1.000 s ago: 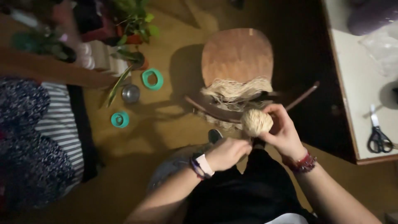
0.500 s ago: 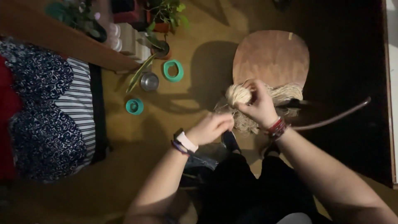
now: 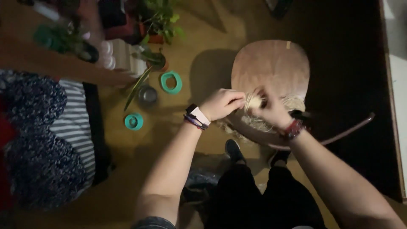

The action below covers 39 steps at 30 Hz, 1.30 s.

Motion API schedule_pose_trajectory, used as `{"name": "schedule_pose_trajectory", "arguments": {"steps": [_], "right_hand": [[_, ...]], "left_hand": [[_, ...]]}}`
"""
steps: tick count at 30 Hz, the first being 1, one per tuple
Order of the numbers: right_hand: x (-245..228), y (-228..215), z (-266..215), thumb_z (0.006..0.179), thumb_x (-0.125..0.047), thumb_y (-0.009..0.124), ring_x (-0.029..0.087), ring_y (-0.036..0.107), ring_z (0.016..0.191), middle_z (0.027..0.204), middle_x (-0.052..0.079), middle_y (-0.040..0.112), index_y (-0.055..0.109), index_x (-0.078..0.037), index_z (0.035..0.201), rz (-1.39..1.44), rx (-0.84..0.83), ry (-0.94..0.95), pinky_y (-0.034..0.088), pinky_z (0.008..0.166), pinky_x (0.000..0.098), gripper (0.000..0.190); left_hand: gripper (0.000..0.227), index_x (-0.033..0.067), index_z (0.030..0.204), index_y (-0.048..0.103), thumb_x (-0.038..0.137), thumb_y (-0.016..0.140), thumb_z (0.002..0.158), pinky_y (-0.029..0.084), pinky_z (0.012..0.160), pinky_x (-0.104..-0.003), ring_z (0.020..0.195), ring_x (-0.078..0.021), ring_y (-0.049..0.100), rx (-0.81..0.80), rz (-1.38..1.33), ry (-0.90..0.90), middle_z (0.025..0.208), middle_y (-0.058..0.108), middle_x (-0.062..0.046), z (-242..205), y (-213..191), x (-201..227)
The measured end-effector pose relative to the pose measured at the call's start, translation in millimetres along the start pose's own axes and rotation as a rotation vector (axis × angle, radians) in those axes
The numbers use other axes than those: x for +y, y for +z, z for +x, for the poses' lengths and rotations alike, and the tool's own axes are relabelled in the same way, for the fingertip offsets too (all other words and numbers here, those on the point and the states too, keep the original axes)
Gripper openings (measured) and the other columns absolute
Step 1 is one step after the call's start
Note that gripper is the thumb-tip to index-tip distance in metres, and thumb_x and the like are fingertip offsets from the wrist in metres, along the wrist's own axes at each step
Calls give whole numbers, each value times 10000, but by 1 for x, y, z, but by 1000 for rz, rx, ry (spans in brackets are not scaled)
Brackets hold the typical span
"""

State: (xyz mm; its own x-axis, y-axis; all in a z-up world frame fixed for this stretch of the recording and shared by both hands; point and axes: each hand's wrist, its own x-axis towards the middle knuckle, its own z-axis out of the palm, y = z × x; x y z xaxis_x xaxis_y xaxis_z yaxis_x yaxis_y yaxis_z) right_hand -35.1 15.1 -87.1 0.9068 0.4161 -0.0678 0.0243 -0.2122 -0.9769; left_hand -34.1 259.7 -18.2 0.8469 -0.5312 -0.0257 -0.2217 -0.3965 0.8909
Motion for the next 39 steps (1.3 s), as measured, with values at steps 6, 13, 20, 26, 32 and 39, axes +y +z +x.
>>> {"name": "schedule_pose_trajectory", "arguments": {"steps": [6, 13, 20, 26, 32, 39], "right_hand": [[-38, -53, -18, 772, -167, 813, 190, 567, 1113, 1246, 99, 596, 514, -85, 1365, 368, -92, 134, 504, 937, 376, 669], [-37, -127, -45, 889, -31, 698, 281, 540, 1119, 1193, 201, 573, 521, -9, 1426, 2, 472, 32, 476, 976, 445, 566], [-19, -184, -81, 709, -205, 866, 188, 657, 919, 967, 53, 693, 692, -177, 1259, -96, 263, 395, 530, 823, 361, 578], [-29, -212, -98, 697, -114, 787, 242, 688, 915, 1032, 103, 775, 755, -83, 1171, 255, -78, 431, 567, 825, 445, 477], [-28, -264, -122, 814, -66, 702, 209, 639, 1048, 1161, 78, 605, 535, -36, 1328, 517, 523, 246, 567, 919, 384, 541], [-12, -315, -156, 579, 55, 831, 212, 649, 966, 1044, 87, 657, 596, -68, 1289, 189, 171, 280, 560, 836, 373, 758]], "left_hand": [[292, 162, 1154, 724, 378, 555, 1053, 550, 901, -464, 1087, -320, 698, 21, -256, -107, 1025, 764, -124, 58, 50, -32], [248, 147, 1155, 714, 217, 506, 1042, 572, 847, -500, 1015, -342, 724, -300, -96, 30, 941, 778, -89, 95, 76, 90], [211, 281, 815, 720, 420, 578, 884, 596, 774, -412, 816, -267, 757, -468, 243, 74, 752, 767, 28, 155, 85, 161], [179, 249, 741, 716, 328, 595, 849, 588, 796, -370, 835, -212, 741, -263, -64, 72, 750, 743, 19, 197, 171, 95], [211, 61, 1041, 724, 179, 553, 1003, 553, 904, -486, 1044, -393, 701, -62, -216, -125, 990, 748, -192, 176, 230, 105], [221, 97, 1141, 709, 92, 525, 1019, 588, 832, -447, 874, -318, 748, -194, -287, 98, 854, 761, -113, 222, 206, 200]]}}
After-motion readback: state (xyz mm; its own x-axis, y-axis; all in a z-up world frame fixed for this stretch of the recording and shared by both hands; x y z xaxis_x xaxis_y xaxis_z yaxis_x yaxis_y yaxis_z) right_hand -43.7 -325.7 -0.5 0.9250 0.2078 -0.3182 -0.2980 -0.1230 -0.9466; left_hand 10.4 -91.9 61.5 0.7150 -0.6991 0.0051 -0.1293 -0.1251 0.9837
